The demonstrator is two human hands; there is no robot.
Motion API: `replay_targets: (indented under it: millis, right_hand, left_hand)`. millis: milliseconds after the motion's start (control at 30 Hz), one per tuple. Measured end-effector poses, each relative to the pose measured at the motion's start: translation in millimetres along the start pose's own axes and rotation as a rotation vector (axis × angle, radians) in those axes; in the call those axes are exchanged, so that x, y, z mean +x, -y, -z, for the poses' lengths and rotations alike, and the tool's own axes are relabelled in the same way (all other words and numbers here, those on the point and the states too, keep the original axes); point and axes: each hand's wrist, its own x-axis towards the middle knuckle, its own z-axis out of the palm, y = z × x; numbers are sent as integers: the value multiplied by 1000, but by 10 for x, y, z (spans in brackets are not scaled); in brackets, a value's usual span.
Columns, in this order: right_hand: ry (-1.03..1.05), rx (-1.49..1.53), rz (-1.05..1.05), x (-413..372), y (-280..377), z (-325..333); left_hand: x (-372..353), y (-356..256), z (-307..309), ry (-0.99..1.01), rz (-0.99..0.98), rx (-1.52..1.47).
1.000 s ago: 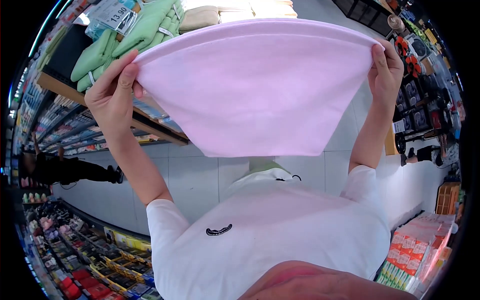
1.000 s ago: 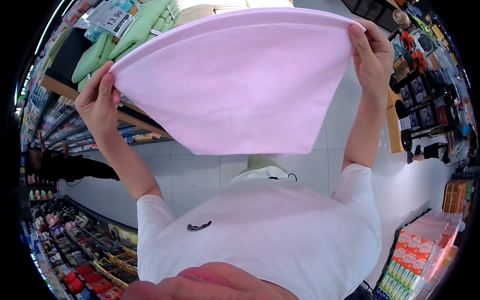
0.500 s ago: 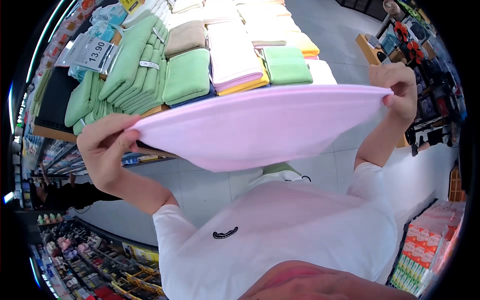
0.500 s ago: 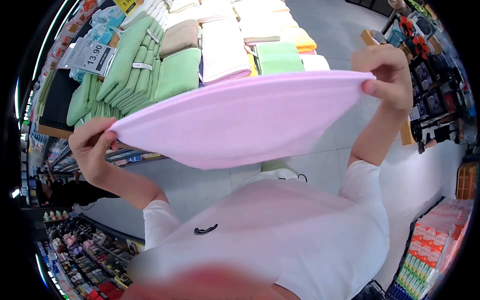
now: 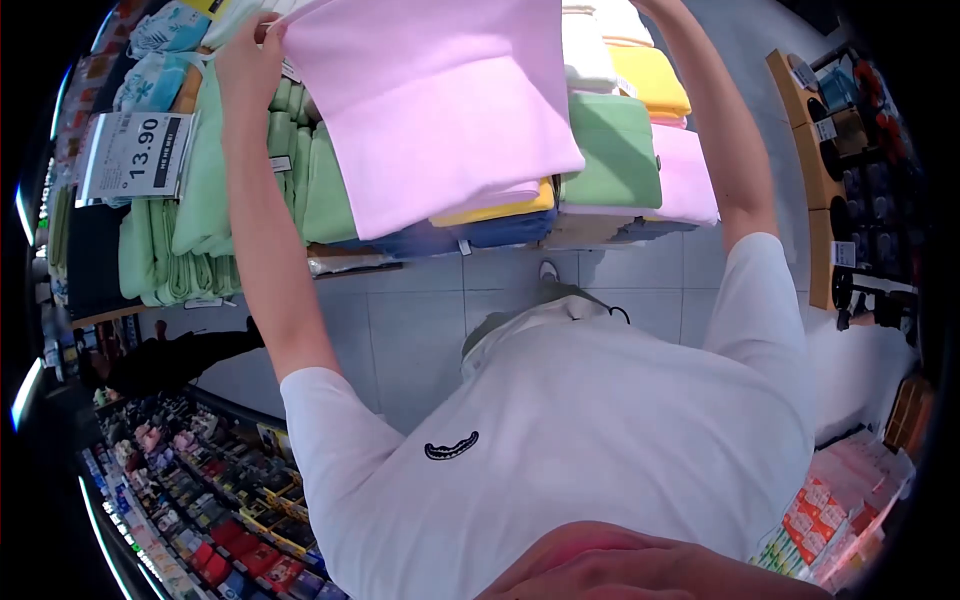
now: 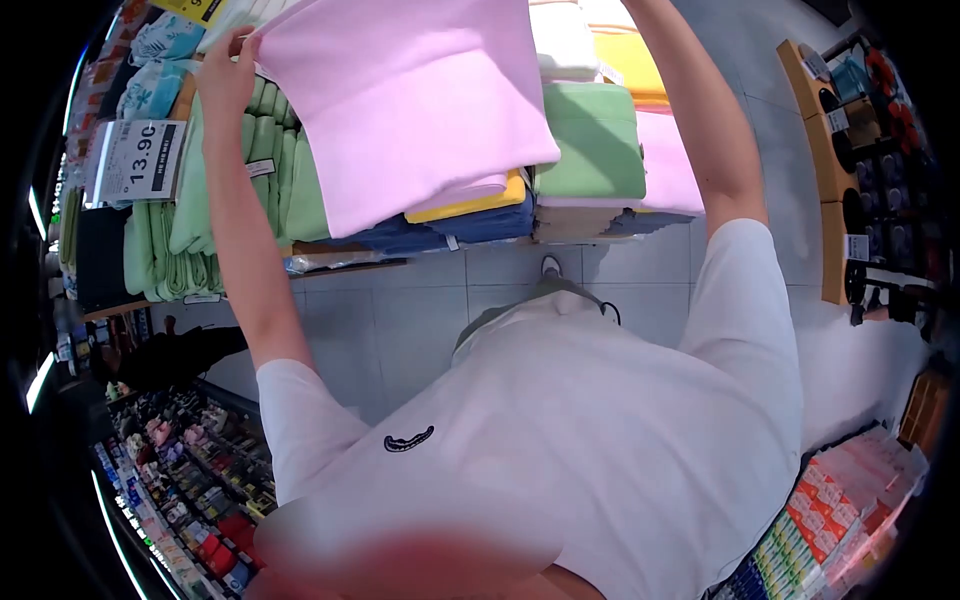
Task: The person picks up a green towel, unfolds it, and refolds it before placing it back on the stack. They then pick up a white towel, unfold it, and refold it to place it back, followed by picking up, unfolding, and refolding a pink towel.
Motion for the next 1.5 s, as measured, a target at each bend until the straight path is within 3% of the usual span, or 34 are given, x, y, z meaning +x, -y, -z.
replay_targets:
  millis: [67,167,233,300,333,433,533,600,733,833,933,1100,1233,1500]
  right_hand:
    - [86,18,1,-156,-12,-31]
    - [32,146,-201,-779,100,-147]
    - [47,218,-273,-1207,139,-234]
    - [102,315,-443,-1615,0,-334]
    - [110,340,-368,-1845,-350,-441]
    - [96,376,-394,-2211,-261,-666]
    - [19,451,-421,-2449,-327,-851]
    - [-102,492,-420,-2536,-251,-918]
    - [-133,508,-370,-2577,-170,-968]
    - [-78,489,-313,-2636,-263,-1040]
    - [-19,258,-271,-2707,-323,-1101]
    - [-228,-125,-215,-2719,-181,-1273]
    - [-314,-209,-101,-2702,-225,-1368]
    - [-257,-358,-245,-2774,-216,-1306]
  left_hand:
    - [-275,-356,233,3,153,-11]
    - [-862,-737,544,22,296,-66]
    - [-1272,-1019,747,-15,296,-123]
    - [-1654,-1201,858,-53,153,-139]
    - [-1823,-1296,922,-28,160,-143]
    - [-2177,-1427,1017,141,290,-45]
    - [-2383,-1480,1080,147,423,-142]
    - [-2459,-1567,1050,21,480,-201]
    - [-2593,-1554,1092,-76,512,-310]
    - [-2706,-1451,1061,45,643,-346]
    - [-2807,-1501,1034,86,768,-500]
    - [-2819,-1634,952,-27,767,-584]
    - [-2808,-1707,926,-90,800,-549]
    - [-2927,-1678,818,-70,723,-644]
